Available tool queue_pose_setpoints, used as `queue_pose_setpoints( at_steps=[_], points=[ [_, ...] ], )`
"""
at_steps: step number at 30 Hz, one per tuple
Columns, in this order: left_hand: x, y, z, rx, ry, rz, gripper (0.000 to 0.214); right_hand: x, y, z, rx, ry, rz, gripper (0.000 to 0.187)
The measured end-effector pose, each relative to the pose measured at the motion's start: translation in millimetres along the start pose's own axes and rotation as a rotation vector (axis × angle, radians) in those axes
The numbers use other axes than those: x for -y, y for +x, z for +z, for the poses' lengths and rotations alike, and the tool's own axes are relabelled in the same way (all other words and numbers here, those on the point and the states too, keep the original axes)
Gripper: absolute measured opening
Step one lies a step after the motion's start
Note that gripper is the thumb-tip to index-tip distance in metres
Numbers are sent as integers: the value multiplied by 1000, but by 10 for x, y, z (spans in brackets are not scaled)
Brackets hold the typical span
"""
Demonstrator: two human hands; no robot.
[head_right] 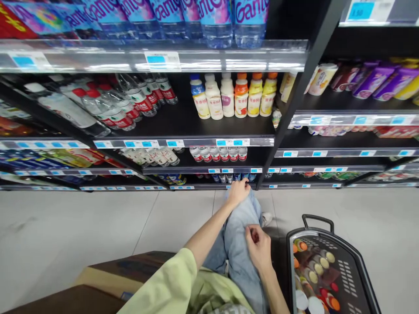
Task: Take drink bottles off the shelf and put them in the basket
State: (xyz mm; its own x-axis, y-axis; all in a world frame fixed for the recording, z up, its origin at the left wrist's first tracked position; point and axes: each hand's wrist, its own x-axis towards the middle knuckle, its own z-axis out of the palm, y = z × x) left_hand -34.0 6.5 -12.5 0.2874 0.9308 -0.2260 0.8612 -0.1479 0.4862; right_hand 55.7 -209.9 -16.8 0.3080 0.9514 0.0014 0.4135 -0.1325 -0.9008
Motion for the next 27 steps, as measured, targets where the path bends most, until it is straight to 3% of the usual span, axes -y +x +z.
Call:
queue_pose_setpoints(
  at_steps=[4,9,13,19,21,23,27],
  points=[
    [11,-17,-4,-33,-27,-10,37,10,-18,28,-3,-20,5,50],
    [27,-62,-24,-95,-13,-32,24,12,-14,28,1,-36,1,51],
    [42,-104,5,-154,76,35,27,1,-16,35,-2,-47,8,51],
    [-70,-41,40,102,254,286,71,23,-6,37,1,-37,9,50],
    [-121,-11,37,140,263,300,78,32,-3,30,0,-36,10,49],
    [-156,-1,29,123,236,242,75,33,-4,26,-6,-34,15,48],
    [-163,-37,1,64,185,132,42,23,-4,42,-7,-19,23,48]
  ],
)
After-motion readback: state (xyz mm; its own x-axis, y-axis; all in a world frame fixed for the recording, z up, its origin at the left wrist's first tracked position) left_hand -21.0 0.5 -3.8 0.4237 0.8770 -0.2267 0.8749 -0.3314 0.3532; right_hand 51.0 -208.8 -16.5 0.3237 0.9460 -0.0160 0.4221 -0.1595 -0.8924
